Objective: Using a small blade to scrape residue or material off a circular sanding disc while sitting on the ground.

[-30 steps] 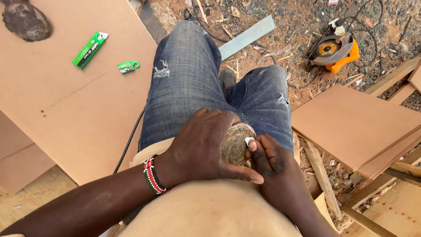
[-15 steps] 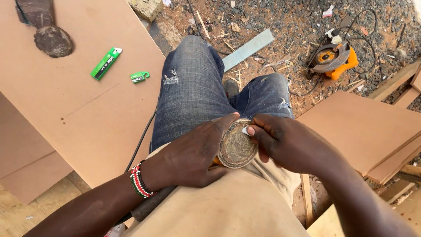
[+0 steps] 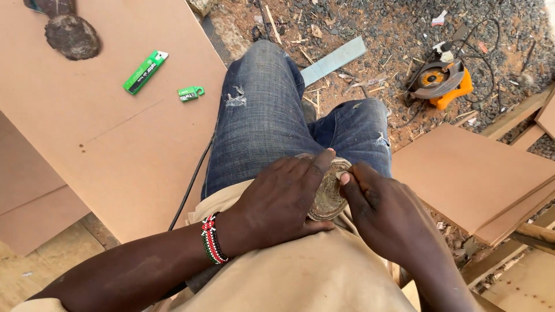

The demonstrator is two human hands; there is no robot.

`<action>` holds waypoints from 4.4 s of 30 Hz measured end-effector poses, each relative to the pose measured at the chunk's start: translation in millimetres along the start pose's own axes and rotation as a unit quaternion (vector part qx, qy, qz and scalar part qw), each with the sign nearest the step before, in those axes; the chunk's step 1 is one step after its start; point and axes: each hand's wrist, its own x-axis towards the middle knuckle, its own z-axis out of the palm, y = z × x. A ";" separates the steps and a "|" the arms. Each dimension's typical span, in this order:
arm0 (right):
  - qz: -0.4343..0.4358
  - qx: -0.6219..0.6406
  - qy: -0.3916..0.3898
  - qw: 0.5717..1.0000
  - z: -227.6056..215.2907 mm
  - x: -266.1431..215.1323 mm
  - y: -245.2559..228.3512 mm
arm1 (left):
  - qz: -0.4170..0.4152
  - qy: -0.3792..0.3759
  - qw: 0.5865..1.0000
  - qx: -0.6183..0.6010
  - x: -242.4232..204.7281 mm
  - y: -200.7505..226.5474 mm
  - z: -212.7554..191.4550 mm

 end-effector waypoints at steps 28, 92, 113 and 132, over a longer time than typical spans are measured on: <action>0.036 -0.135 0.087 0.986 35.5 59.8 41.1 | -0.038 0.063 0.990 -0.116 32.5 -6.7 30.0; 0.023 0.035 0.120 0.992 24.2 32.2 -3.7 | -0.036 0.041 0.997 -0.046 31.0 -13.4 19.1; 0.002 0.313 0.037 0.949 36.2 23.5 45.0 | -0.040 0.054 0.990 -0.122 19.3 -19.9 -4.4; -0.024 0.494 0.035 0.868 53.8 34.5 76.9 | 0.055 -0.004 0.998 0.029 43.2 -2.7 -37.9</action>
